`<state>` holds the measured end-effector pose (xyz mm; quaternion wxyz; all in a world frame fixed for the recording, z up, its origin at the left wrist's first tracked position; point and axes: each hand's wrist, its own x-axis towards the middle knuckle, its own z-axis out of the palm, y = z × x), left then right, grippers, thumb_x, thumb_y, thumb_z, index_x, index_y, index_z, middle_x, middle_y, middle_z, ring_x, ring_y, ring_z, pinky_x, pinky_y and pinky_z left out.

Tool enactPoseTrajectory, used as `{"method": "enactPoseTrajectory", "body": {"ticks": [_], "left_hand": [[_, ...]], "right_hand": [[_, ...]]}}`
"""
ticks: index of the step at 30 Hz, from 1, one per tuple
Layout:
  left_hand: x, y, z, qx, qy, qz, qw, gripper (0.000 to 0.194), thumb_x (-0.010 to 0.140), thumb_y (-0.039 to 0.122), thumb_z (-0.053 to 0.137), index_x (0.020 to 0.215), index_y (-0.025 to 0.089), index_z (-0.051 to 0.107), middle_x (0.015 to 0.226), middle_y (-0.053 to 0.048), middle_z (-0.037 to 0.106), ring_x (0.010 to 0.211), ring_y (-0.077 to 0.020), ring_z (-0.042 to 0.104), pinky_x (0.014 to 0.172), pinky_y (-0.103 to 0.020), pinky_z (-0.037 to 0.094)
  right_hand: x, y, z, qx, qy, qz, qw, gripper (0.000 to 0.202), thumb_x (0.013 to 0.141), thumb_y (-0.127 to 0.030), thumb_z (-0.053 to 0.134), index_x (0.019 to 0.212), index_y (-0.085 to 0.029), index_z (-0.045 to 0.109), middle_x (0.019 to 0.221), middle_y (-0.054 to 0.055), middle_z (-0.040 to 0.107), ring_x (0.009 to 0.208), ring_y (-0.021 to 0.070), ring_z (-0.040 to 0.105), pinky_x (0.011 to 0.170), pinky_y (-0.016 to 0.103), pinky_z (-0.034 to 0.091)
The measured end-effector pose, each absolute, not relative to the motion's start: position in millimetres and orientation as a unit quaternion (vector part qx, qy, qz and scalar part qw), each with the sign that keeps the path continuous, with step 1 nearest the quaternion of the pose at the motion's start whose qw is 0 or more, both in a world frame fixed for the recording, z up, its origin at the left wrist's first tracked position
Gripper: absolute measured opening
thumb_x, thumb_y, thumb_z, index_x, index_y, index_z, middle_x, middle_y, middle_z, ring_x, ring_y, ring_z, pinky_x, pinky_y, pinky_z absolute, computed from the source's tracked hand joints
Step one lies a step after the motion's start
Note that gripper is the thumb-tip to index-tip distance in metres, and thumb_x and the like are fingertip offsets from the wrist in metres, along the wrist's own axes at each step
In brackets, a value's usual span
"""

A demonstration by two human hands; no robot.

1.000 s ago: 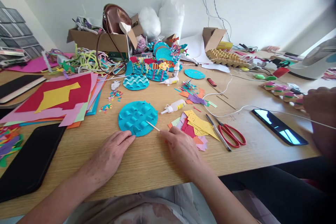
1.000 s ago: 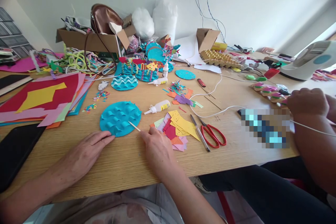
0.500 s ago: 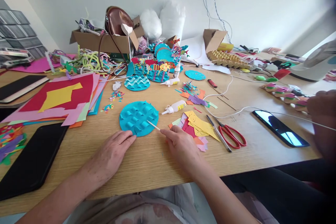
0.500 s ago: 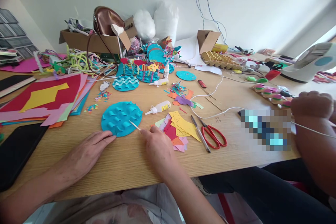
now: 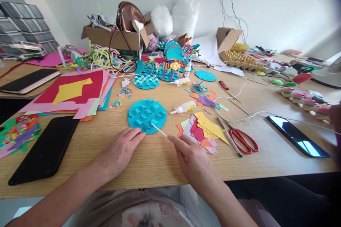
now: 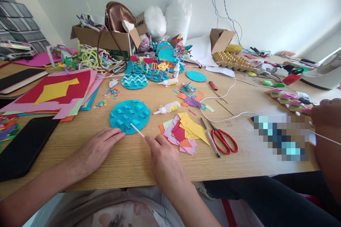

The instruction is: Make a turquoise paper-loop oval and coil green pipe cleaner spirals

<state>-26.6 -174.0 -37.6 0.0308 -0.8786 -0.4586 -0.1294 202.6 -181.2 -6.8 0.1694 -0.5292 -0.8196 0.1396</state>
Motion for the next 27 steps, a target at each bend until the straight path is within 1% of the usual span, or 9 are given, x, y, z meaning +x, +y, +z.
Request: {"method": "enactPoseTrajectory", "body": {"ticks": [3,6,11,17,19,22,25,27], "left_hand": [[-26.4,-175.3,-38.3,-0.878,-0.458,-0.132,0.034,0.042,0.084,0.001,0.029,0.116,0.008,0.055,0.112,-0.014,0.060,0.104,-0.0222,0.054,0.090,-0.041,0.049],[-27.3,-176.4,-37.9,-0.884,-0.445,-0.136,0.041,0.040,0.084,0.001,0.030,0.112,0.007,0.058,0.111,-0.015,0.061,0.103,-0.0224,0.055,0.089,-0.040,0.049],[-29.4,-178.1,-39.3,-0.886,-0.441,-0.137,0.031,0.043,0.083,0.000,0.030,0.117,0.009,0.055,0.116,-0.012,0.060,0.107,-0.0203,0.052,0.093,-0.038,0.046],[-30.8,-178.6,-42.0,-0.885,-0.444,-0.138,0.016,0.044,0.083,0.000,0.029,0.118,0.010,0.054,0.119,-0.012,0.058,0.109,-0.0199,0.051,0.095,-0.039,0.045],[-30.1,-178.1,-41.2,-0.884,-0.445,-0.140,0.020,0.043,0.083,0.001,0.028,0.117,0.010,0.054,0.117,-0.012,0.059,0.108,-0.0199,0.052,0.093,-0.039,0.046],[-28.6,-177.7,-39.1,-0.885,-0.446,-0.132,0.035,0.043,0.084,0.001,0.027,0.115,0.009,0.056,0.115,-0.012,0.060,0.106,-0.0200,0.054,0.092,-0.038,0.048],[-27.6,-177.8,-37.8,-0.888,-0.443,-0.119,0.041,0.042,0.085,0.002,0.027,0.115,0.008,0.056,0.115,-0.012,0.061,0.105,-0.0205,0.054,0.092,-0.038,0.048],[-27.5,-178.1,-38.0,-0.888,-0.442,-0.120,0.039,0.041,0.085,0.002,0.028,0.115,0.007,0.055,0.115,-0.013,0.061,0.105,-0.0213,0.054,0.092,-0.039,0.047]], "right_hand": [[193.8,-185.7,-10.0,-0.516,-0.825,0.163,0.163,0.039,0.083,-0.005,0.037,0.111,-0.019,0.061,0.084,0.007,0.062,0.073,0.0152,0.060,0.062,0.023,0.043],[185.8,-186.5,-13.3,-0.516,-0.828,0.175,0.128,0.041,0.082,-0.004,0.037,0.112,-0.020,0.060,0.089,0.007,0.062,0.075,0.0160,0.061,0.060,0.023,0.043],[178.8,-186.1,-15.7,-0.523,-0.833,0.157,0.093,0.040,0.083,-0.005,0.038,0.112,-0.021,0.059,0.091,0.007,0.062,0.078,0.0166,0.061,0.059,0.022,0.041],[177.8,-183.9,-16.5,-0.515,-0.846,0.119,0.072,0.038,0.085,-0.006,0.036,0.109,-0.024,0.060,0.085,0.005,0.060,0.071,0.0150,0.060,0.054,0.021,0.037],[179.2,-182.5,-17.2,-0.513,-0.847,0.116,0.073,0.038,0.085,-0.007,0.036,0.109,-0.024,0.060,0.084,0.005,0.060,0.069,0.0149,0.059,0.053,0.021,0.036],[182.3,-181.1,-18.5,-0.509,-0.842,0.146,0.101,0.040,0.084,-0.005,0.036,0.110,-0.024,0.061,0.084,0.005,0.061,0.071,0.0145,0.059,0.057,0.021,0.039],[185.6,-181.8,-18.5,-0.514,-0.828,0.171,0.146,0.042,0.082,-0.003,0.035,0.113,-0.020,0.060,0.085,0.007,0.061,0.073,0.0150,0.059,0.061,0.023,0.042],[188.1,-183.4,-17.0,-0.519,-0.825,0.168,0.149,0.043,0.081,-0.003,0.035,0.114,-0.017,0.059,0.086,0.008,0.062,0.073,0.0163,0.060,0.062,0.025,0.043]]}}
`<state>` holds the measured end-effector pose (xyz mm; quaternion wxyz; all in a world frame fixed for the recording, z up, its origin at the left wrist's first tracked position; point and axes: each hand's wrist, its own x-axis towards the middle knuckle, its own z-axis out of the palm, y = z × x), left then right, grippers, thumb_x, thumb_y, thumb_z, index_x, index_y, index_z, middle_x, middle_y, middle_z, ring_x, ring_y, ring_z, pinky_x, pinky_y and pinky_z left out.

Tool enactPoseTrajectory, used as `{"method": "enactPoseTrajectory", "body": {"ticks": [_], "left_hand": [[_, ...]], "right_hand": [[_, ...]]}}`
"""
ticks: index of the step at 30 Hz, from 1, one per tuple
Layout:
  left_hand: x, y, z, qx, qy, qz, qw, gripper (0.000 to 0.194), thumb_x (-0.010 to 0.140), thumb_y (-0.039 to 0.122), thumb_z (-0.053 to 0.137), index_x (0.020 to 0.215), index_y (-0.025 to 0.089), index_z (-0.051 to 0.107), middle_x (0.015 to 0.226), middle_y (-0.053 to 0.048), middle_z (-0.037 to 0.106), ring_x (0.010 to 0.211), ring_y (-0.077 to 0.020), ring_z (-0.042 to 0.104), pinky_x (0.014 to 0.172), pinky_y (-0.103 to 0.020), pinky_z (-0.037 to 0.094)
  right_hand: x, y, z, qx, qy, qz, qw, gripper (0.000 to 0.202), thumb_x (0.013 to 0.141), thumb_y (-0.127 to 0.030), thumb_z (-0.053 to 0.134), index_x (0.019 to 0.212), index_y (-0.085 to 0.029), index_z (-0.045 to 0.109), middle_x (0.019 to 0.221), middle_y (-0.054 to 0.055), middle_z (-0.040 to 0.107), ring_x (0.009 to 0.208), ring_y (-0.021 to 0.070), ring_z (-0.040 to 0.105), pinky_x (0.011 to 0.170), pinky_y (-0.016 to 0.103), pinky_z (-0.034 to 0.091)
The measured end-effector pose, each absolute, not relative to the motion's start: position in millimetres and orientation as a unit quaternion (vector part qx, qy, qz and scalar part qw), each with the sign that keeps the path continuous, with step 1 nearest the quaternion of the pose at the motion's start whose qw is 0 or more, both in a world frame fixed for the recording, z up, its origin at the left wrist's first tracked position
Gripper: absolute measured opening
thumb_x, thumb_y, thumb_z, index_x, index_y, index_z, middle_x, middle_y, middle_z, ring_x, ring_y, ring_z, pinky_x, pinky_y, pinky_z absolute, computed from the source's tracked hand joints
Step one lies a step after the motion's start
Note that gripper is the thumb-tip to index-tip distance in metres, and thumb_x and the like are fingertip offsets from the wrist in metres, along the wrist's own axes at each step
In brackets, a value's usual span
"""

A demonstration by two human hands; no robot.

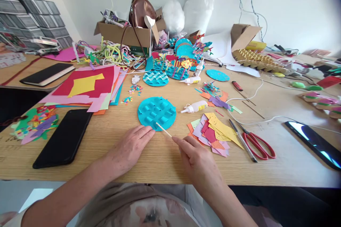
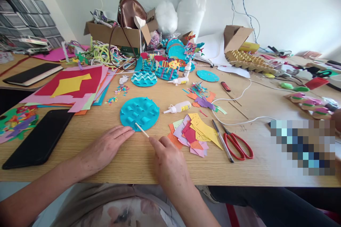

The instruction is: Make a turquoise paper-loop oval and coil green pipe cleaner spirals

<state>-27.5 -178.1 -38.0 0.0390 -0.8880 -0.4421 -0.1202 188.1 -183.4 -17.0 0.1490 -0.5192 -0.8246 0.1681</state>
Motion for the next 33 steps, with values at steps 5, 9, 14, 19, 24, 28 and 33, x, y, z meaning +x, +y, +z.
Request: {"method": "enactPoseTrajectory", "body": {"ticks": [5,9,14,19,24,28,33], "left_hand": [[-27.8,-178.2,-39.7,-0.887,-0.445,-0.121,0.031,0.040,0.085,0.002,0.030,0.115,0.006,0.055,0.116,-0.014,0.060,0.106,-0.0225,0.053,0.091,-0.040,0.047],[-28.0,-178.5,-40.7,-0.887,-0.448,-0.111,0.034,0.042,0.084,0.002,0.029,0.119,0.007,0.053,0.117,-0.013,0.059,0.107,-0.0221,0.053,0.093,-0.040,0.046],[-28.1,-178.4,-41.3,-0.888,-0.444,-0.109,0.041,0.040,0.085,0.003,0.030,0.118,0.007,0.053,0.116,-0.014,0.059,0.106,-0.0230,0.053,0.090,-0.041,0.048],[-27.5,-177.3,-41.4,-0.885,-0.447,-0.125,0.036,0.040,0.086,0.003,0.030,0.116,0.008,0.055,0.114,-0.013,0.060,0.104,-0.0227,0.053,0.089,-0.041,0.048],[-28.1,-177.1,-42.6,-0.884,-0.447,-0.135,0.022,0.039,0.086,0.005,0.031,0.117,0.009,0.055,0.115,-0.013,0.059,0.105,-0.0226,0.052,0.090,-0.040,0.047],[-29.3,-177.3,-44.2,-0.881,-0.453,-0.136,0.015,0.039,0.087,0.005,0.031,0.117,0.010,0.054,0.116,-0.013,0.058,0.106,-0.0227,0.051,0.091,-0.041,0.047],[-29.6,-177.3,-45.3,-0.883,-0.450,-0.131,0.012,0.039,0.086,0.005,0.032,0.119,0.009,0.053,0.118,-0.013,0.057,0.107,-0.0230,0.050,0.093,-0.041,0.046]], "right_hand": [[196.4,-187.5,-13.3,-0.539,-0.824,0.155,0.082,0.045,0.080,-0.004,0.036,0.116,-0.019,0.058,0.088,0.008,0.063,0.073,0.0183,0.061,0.058,0.026,0.043],[198.0,-185.7,-13.7,-0.556,-0.819,0.134,0.043,0.046,0.079,-0.004,0.039,0.117,-0.021,0.058,0.089,0.007,0.064,0.074,0.0185,0.062,0.058,0.026,0.041],[191.8,-179.4,-9.8,-0.554,-0.822,0.132,0.017,0.045,0.080,-0.004,0.038,0.116,-0.023,0.058,0.092,0.006,0.064,0.076,0.0179,0.062,0.056,0.024,0.037],[190.9,-172.7,-8.3,-0.545,-0.828,0.130,0.024,0.043,0.082,-0.005,0.034,0.112,-0.024,0.059,0.091,0.005,0.063,0.077,0.0175,0.062,0.053,0.024,0.034],[191.7,-164.8,-11.7,-0.535,-0.835,0.125,0.017,0.045,0.080,-0.004,0.035,0.112,-0.025,0.059,0.090,0.004,0.063,0.074,0.0172,0.062,0.052,0.024,0.032],[192.1,-160.4,-12.4,-0.521,-0.842,0.134,0.031,0.044,0.081,-0.005,0.035,0.112,-0.026,0.058,0.091,0.004,0.063,0.077,0.0172,0.062,0.053,0.024,0.032],[194.1,-158.0,-12.7,-0.527,-0.836,0.147,0.040,0.039,0.085,-0.008,0.035,0.110,-0.027,0.059,0.090,0.004,0.062,0.076,0.0167,0.061,0.053,0.023,0.032]]}}
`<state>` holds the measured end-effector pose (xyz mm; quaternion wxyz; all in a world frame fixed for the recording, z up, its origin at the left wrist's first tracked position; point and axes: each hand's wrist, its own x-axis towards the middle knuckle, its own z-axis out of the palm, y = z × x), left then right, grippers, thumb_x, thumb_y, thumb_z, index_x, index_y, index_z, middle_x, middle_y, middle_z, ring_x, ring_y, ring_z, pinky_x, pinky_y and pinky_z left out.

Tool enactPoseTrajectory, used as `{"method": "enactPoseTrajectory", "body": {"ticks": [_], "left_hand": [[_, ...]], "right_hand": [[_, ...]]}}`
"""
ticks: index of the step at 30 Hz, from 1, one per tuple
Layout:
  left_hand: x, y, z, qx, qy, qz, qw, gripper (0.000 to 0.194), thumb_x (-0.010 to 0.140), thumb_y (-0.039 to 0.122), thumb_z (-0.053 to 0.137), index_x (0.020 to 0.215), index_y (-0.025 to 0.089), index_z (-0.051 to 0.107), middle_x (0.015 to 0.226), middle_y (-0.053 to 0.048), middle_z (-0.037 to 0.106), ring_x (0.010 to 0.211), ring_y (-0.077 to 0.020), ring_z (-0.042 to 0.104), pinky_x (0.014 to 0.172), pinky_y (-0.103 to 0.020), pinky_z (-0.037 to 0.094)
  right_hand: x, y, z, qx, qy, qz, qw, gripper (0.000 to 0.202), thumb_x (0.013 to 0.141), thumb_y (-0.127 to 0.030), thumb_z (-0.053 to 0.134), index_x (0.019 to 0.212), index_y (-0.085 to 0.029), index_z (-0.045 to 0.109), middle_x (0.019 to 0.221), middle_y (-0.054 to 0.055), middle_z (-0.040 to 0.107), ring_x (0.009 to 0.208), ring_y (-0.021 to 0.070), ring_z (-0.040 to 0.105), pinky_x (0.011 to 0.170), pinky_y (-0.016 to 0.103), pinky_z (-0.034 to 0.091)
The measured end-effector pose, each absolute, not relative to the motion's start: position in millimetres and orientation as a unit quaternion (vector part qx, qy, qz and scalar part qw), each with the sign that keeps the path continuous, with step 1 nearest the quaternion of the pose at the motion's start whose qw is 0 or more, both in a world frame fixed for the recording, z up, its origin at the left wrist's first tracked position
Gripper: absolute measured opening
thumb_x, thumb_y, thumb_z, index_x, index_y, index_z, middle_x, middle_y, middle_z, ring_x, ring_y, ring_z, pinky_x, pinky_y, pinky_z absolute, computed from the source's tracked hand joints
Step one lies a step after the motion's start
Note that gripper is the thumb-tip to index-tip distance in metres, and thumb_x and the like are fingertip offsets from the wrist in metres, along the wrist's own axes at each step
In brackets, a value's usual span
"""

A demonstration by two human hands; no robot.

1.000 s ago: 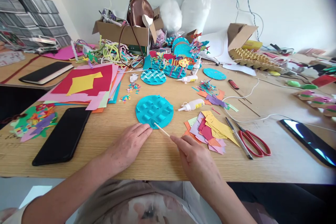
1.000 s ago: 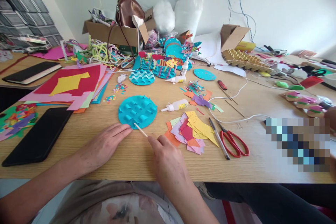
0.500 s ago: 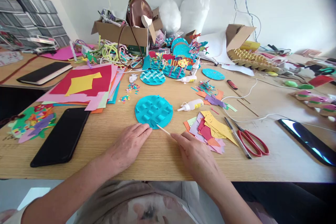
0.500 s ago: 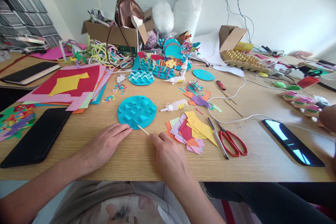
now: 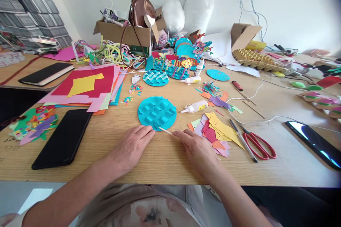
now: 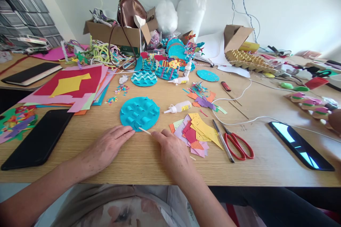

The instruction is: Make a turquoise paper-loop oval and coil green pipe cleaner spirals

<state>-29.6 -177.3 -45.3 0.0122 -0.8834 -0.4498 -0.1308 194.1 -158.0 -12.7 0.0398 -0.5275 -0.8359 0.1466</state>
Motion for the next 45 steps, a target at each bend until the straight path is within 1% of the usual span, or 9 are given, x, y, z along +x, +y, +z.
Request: {"method": "enactPoseTrajectory", "body": {"ticks": [6,16,20,26,32,36,40,42,45], "left_hand": [[-29.0,-177.4,-42.4,-0.887,-0.447,-0.114,0.028,0.040,0.085,0.004,0.032,0.118,0.008,0.053,0.117,-0.013,0.058,0.106,-0.0233,0.051,0.092,-0.041,0.047],[-27.1,-177.7,-38.8,-0.888,-0.444,-0.117,0.040,0.040,0.086,0.004,0.030,0.115,0.008,0.056,0.114,-0.013,0.060,0.103,-0.0229,0.054,0.089,-0.040,0.048],[-26.9,-176.6,-39.6,-0.885,-0.447,-0.128,0.030,0.041,0.086,0.003,0.029,0.116,0.008,0.056,0.114,-0.014,0.060,0.103,-0.0234,0.053,0.089,-0.042,0.048],[-29.6,-177.3,-45.3,-0.885,-0.446,-0.125,0.034,0.042,0.085,0.002,0.028,0.117,0.008,0.054,0.116,-0.014,0.059,0.105,-0.0230,0.052,0.091,-0.042,0.047],[-30.4,-177.8,-47.6,-0.878,-0.458,-0.136,0.013,0.042,0.086,0.005,0.029,0.120,0.012,0.052,0.119,-0.012,0.057,0.108,-0.0219,0.050,0.094,-0.041,0.045],[-29.3,-178.3,-45.8,-0.865,-0.486,-0.127,0.009,0.041,0.086,0.005,0.031,0.118,0.017,0.054,0.121,-0.009,0.054,0.108,-0.0201,0.051,0.093,-0.037,0.046],[-30.0,-178.2,-47.3,-0.868,-0.477,-0.136,0.004,0.042,0.085,0.003,0.033,0.120,0.015,0.053,0.119,-0.010,0.056,0.109,-0.0202,0.051,0.095,-0.038,0.045],[-30.6,-178.2,-48.3,-0.869,-0.474,-0.144,0.005,0.043,0.083,0.001,0.033,0.119,0.014,0.053,0.118,-0.010,0.056,0.109,-0.0205,0.051,0.095,-0.038,0.045],[-31.5,-179.3,-45.0,-0.868,-0.475,-0.146,-0.008,0.046,0.082,-0.001,0.030,0.118,0.014,0.054,0.118,-0.010,0.057,0.108,-0.0193,0.053,0.094,-0.037,0.046]], "right_hand": [[195.6,-156.4,-12.9,-0.522,-0.833,0.176,0.055,0.037,0.086,-0.008,0.036,0.108,-0.026,0.059,0.093,0.004,0.061,0.078,0.0162,0.061,0.059,0.023,0.036],[196.0,-156.4,-13.9,-0.526,-0.826,0.190,0.075,0.038,0.086,-0.009,0.035,0.109,-0.026,0.060,0.097,0.005,0.062,0.081,0.0176,0.061,0.062,0.025,0.039],[197.5,-156.4,-13.6,-0.533,-0.823,0.187,0.069,0.039,0.085,-0.007,0.035,0.109,-0.024,0.060,0.095,0.006,0.063,0.083,0.0191,0.061,0.064,0.026,0.040],[208.9,-165.2,-13.4,-0.536,-0.818,0.193,0.072,0.043,0.082,-0.005,0.033,0.109,-0.024,0.060,0.092,0.005,0.063,0.080,0.0192,0.061,0.064,0.028,0.041],[209.1,-176.4,-9.9,-0.543,-0.810,0.200,0.097,0.043,0.081,-0.004,0.034,0.109,-0.023,0.059,0.096,0.006,0.063,0.083,0.0184,0.060,0.066,0.027,0.041],[193.7,-172.6,-9.6,-0.534,-0.822,0.185,0.068,0.044,0.080,-0.003,0.034,0.110,-0.023,0.060,0.092,0.007,0.062,0.082,0.0185,0.060,0.064,0.025,0.040],[190.9,-173.4,-5.8,-0.544,-0.819,0.178,0.034,0.043,0.079,-0.002,0.034,0.106,-0.022,0.061,0.091,0.007,0.062,0.080,0.0194,0.061,0.061,0.026,0.038],[197.1,-177.3,-3.2,-0.548,-0.812,0.192,0.062,0.040,0.080,-0.005,0.035,0.105,-0.022,0.061,0.091,0.007,0.061,0.078,0.0186,0.060,0.061,0.026,0.039],[209.9,-183.2,-1.9,-0.553,-0.787,0.220,0.165,0.034,0.084,-0.012,0.035,0.104,-0.022,0.060,0.091,0.005,0.061,0.078,0.0165,0.059,0.064,0.026,0.041]]}}
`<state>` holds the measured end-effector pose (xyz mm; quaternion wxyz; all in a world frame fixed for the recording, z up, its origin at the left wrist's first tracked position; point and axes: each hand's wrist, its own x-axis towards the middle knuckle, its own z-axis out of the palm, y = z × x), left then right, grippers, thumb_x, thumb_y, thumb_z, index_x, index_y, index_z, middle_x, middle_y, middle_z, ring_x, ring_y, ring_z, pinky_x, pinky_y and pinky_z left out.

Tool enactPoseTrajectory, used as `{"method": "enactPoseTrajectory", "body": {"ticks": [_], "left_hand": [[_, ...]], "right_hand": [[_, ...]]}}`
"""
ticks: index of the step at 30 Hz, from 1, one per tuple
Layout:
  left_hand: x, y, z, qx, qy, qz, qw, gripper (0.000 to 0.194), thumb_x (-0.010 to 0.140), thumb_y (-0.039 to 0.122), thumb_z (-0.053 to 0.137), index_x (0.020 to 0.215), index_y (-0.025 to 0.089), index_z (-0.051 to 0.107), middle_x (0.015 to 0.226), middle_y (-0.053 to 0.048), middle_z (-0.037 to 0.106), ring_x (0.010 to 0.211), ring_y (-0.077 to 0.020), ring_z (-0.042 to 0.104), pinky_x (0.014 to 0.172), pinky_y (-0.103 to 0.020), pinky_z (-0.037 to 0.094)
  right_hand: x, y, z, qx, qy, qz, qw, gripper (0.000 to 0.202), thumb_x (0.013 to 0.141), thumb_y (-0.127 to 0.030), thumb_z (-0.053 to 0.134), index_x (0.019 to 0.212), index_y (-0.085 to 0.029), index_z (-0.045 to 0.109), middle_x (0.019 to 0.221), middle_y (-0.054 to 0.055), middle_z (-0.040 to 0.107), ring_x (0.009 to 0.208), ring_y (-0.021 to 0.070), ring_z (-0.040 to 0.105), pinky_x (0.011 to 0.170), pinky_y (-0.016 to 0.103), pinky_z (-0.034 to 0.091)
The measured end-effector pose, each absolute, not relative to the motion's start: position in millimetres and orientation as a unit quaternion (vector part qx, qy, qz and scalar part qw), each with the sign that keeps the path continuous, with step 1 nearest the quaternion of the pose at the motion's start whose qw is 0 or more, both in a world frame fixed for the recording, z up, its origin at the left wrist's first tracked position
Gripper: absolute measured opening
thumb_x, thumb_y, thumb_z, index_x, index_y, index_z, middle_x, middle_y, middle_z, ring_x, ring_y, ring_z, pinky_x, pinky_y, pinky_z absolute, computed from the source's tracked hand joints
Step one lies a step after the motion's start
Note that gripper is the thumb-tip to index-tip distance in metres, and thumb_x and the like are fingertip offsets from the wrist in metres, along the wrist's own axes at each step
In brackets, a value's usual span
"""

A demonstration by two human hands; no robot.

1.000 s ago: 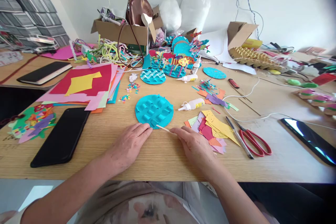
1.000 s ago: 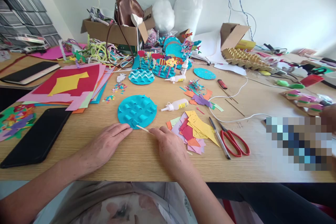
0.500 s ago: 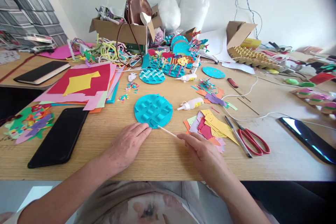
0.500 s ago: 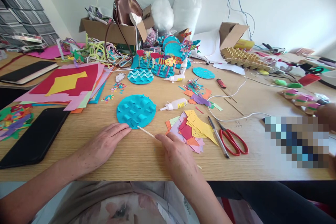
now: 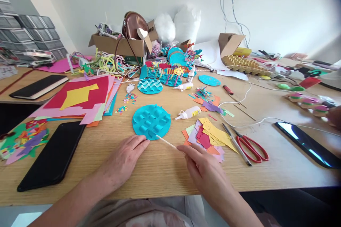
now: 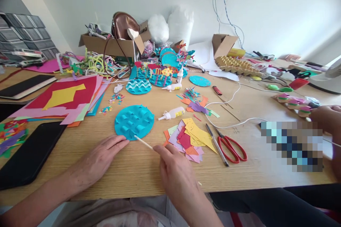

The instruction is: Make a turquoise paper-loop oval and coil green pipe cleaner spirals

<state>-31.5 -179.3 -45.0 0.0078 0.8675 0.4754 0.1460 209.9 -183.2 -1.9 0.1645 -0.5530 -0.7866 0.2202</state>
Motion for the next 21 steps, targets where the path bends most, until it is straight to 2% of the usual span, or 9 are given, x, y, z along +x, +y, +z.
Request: {"method": "enactPoseTrajectory", "body": {"ticks": [4,8,10,12,15,18,21], "left_hand": [[-36.0,-182.2,-26.3,0.859,0.479,0.176,0.044,0.045,0.082,0.001,0.028,0.115,0.017,0.054,0.121,-0.009,0.056,0.110,-0.0152,0.054,0.094,-0.029,0.045],[-46.7,-175.7,0.5,0.843,0.486,0.215,0.083,0.035,0.084,0.010,0.031,0.107,0.019,0.057,0.114,-0.007,0.060,0.106,-0.0158,0.056,0.093,-0.027,0.046],[-52.8,-163.7,10.0,0.819,0.510,0.243,0.100,0.032,0.085,0.016,0.032,0.105,0.019,0.057,0.111,-0.007,0.062,0.106,-0.0175,0.057,0.093,-0.031,0.045],[-57.6,-144.6,14.0,0.781,0.550,0.265,0.130,0.034,0.084,0.021,0.034,0.111,0.017,0.054,0.113,-0.009,0.061,0.107,-0.0194,0.056,0.095,-0.036,0.043],[-60.8,-108.2,10.0,0.736,0.596,0.241,0.213,0.044,0.080,0.021,0.035,0.122,0.014,0.046,0.130,-0.011,0.051,0.118,-0.0197,0.048,0.099,-0.037,0.039],[-59.5,-75.5,-1.5,0.719,0.613,0.219,0.242,0.050,0.077,0.016,0.034,0.126,0.012,0.043,0.132,-0.012,0.049,0.116,-0.0195,0.050,0.096,-0.034,0.041],[-57.1,-59.0,-12.5,0.725,0.612,0.198,0.245,0.053,0.072,0.013,0.037,0.123,0.014,0.048,0.119,-0.010,0.060,0.107,-0.0198,0.058,0.091,-0.033,0.045]], "right_hand": [[220.7,-183.3,-7.6,-0.550,-0.729,0.304,0.271,0.025,0.086,-0.021,0.038,0.096,-0.022,0.062,0.083,0.002,0.062,0.075,0.0150,0.056,0.065,0.026,0.041],[220.7,-178.6,-14.7,-0.522,-0.616,0.490,0.329,0.020,0.082,-0.030,0.047,0.093,-0.021,0.061,0.065,-0.001,0.054,0.059,0.0117,0.049,0.051,0.022,0.036],[217.5,-177.2,-14.9,-0.507,-0.539,0.567,0.361,0.020,0.079,-0.033,0.052,0.090,-0.020,0.061,0.069,0.000,0.055,0.058,0.0102,0.049,0.045,0.020,0.032],[212.8,-176.4,-13.1,-0.493,-0.477,0.613,0.392,0.021,0.075,-0.035,0.057,0.088,-0.019,0.060,0.084,0.003,0.060,0.066,0.0113,0.054,0.044,0.018,0.031],[204.2,-173.9,-10.3,-0.475,-0.425,0.651,0.413,0.024,0.070,-0.035,0.062,0.087,-0.019,0.059,0.103,0.007,0.061,0.084,0.0174,0.060,0.045,0.018,0.033],[195.6,-168.3,-10.6,-0.467,-0.393,0.677,0.412,0.021,0.068,-0.033,0.063,0.081,-0.018,0.057,0.102,0.007,0.063,0.091,0.0199,0.061,0.044,0.018,0.033],[188.8,-160.7,-11.4,-0.449,-0.392,0.685,0.419,0.018,0.067,-0.030,0.063,0.078,-0.018,0.056,0.092,0.005,0.064,0.090,0.0191,0.062,0.043,0.017,0.030]]}}
